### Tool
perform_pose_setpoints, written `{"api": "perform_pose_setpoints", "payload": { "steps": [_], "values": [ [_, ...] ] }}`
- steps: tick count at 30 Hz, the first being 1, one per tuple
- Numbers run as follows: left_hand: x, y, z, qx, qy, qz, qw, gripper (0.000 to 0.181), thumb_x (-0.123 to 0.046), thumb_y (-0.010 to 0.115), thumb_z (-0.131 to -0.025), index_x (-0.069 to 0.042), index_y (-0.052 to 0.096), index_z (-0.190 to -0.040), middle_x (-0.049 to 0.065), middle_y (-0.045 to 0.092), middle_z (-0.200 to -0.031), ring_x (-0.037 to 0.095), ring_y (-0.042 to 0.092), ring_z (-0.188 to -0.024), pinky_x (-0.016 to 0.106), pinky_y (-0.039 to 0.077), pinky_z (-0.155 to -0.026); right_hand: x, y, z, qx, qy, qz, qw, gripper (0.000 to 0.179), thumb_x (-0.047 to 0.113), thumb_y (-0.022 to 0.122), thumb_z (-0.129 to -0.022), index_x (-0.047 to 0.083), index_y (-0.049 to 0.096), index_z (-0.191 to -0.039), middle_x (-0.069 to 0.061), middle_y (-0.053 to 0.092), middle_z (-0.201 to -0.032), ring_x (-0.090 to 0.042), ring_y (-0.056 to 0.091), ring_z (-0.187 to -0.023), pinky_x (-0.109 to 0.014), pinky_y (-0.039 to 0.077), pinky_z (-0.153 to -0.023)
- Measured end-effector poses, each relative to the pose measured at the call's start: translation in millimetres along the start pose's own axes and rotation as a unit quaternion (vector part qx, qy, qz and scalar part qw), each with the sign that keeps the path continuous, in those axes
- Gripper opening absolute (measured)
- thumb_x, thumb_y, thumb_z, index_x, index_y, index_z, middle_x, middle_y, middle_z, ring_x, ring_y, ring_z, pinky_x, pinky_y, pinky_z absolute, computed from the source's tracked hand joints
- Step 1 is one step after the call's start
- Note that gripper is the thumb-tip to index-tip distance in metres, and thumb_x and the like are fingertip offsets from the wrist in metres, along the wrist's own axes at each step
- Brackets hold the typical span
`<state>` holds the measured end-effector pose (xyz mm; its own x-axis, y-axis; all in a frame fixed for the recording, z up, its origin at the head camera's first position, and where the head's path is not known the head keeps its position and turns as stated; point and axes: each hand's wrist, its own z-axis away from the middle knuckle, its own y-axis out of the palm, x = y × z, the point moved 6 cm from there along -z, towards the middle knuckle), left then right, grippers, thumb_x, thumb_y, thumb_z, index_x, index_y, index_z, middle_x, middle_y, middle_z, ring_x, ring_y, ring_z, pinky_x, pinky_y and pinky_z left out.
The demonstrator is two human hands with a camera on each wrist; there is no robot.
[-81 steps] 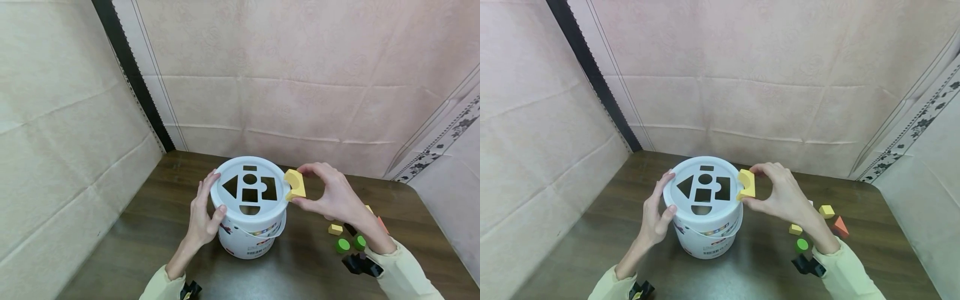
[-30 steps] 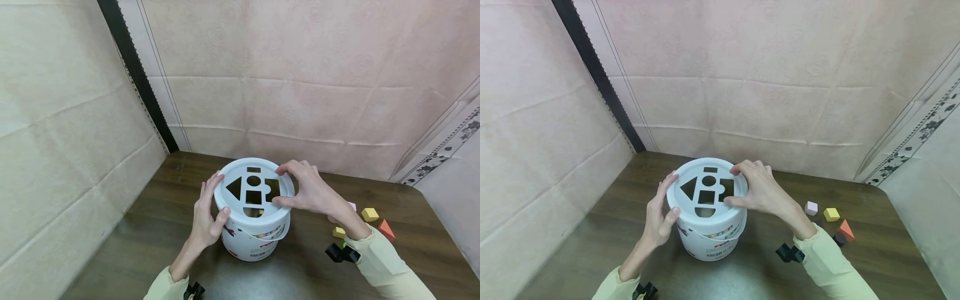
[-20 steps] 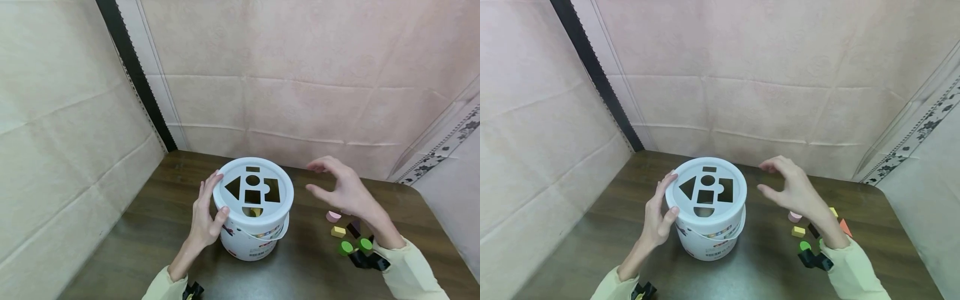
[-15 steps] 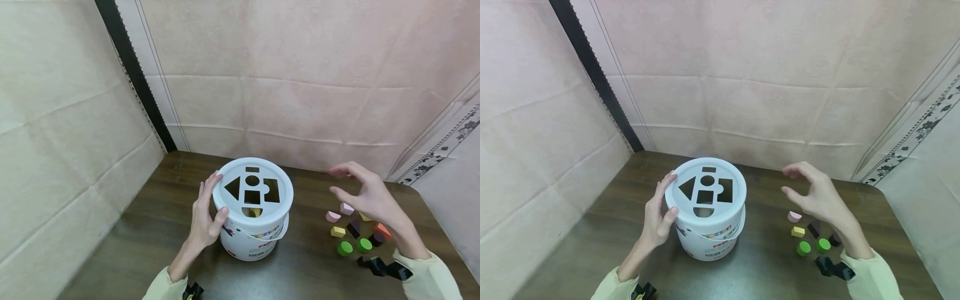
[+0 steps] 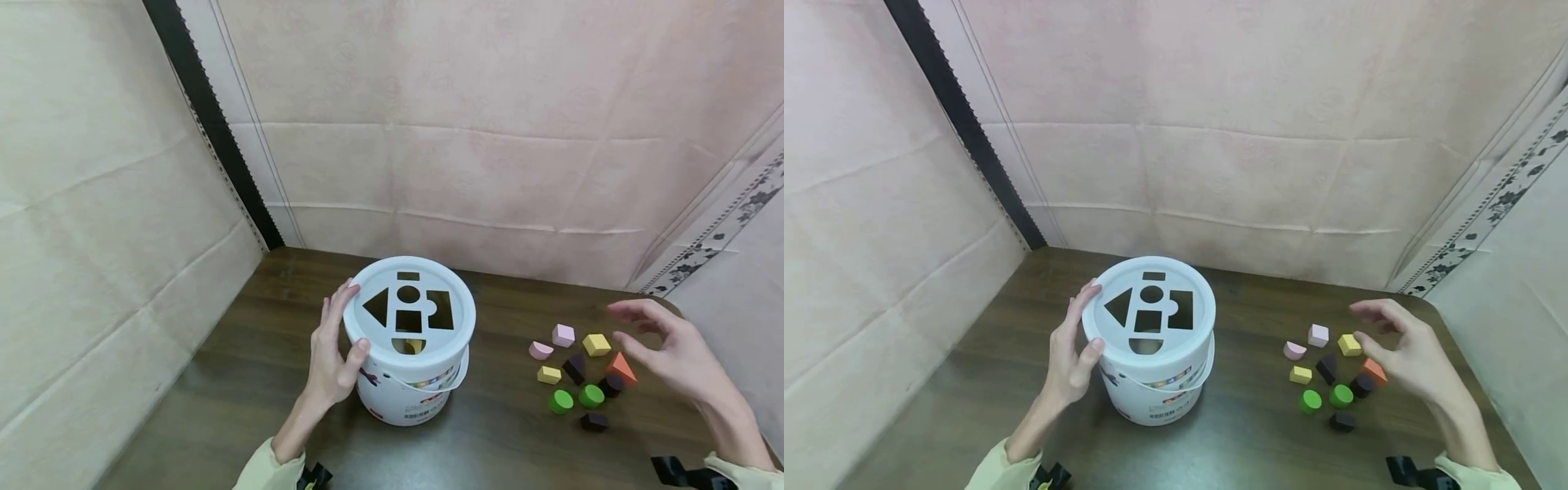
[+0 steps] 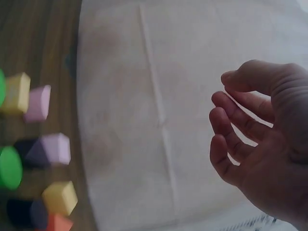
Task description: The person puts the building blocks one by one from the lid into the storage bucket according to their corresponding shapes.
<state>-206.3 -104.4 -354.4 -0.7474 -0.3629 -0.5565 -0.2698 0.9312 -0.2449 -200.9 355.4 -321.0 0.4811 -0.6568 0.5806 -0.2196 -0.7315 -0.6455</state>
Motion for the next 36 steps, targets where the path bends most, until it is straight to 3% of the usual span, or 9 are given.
{"api": "perform_pose_setpoints", "payload": {
  "steps": [9,21,28,36],
  "values": [
    [1.4,0.5,0.3,-0.005,0.001,0.0,1.0,0.078,-0.061,0.045,-0.095,0.001,0.05,-0.142,0.016,0.051,-0.146,0.034,0.046,-0.135,0.072,0.016,-0.108,-49,-12,33.1,0.025,0.046,-0.016,0.9985,0.045,-0.018,0.07,-0.08,0.004,0.064,-0.119,0.024,0.063,-0.111,0.002,0.062,-0.084,-0.012,0.046,-0.068],
    [0.4,0.2,1.4,-0.007,0.005,0.0,1.0,0.079,-0.062,0.044,-0.095,0.001,0.05,-0.142,0.016,0.05,-0.147,0.034,0.045,-0.136,0.072,0.016,-0.108,-103,-6,71.7,0.031,0.119,-0.047,0.9913,0.043,-0.013,0.069,-0.085,0.003,0.063,-0.124,0.025,0.063,-0.107,0.0,0.063,-0.083,-0.017,0.049,-0.064],
    [0.4,-0.4,1.4,-0.007,0.003,0.0,1.0,0.079,-0.062,0.045,-0.095,0.0,0.05,-0.143,0.015,0.05,-0.147,0.034,0.045,-0.136,0.073,0.016,-0.107,-131,-1,79.0,0.065,0.13,-0.068,0.987,0.047,-0.01,0.067,-0.088,-0.003,0.055,-0.133,0.029,0.057,-0.116,0.007,0.06,-0.095,-0.017,0.051,-0.068],
    [0.9,0.4,2.2,-0.004,0.0,0.0,1.0,0.076,-0.059,0.046,-0.096,0.0,0.049,-0.143,0.016,0.049,-0.148,0.034,0.046,-0.135,0.073,0.014,-0.107,-146,3,77.3,0.117,0.124,-0.082,0.9819,0.053,-0.008,0.068,-0.088,-0.001,0.051,-0.138,0.022,0.055,-0.123,0.004,0.056,-0.104,-0.024,0.053,-0.068]
  ]
}}
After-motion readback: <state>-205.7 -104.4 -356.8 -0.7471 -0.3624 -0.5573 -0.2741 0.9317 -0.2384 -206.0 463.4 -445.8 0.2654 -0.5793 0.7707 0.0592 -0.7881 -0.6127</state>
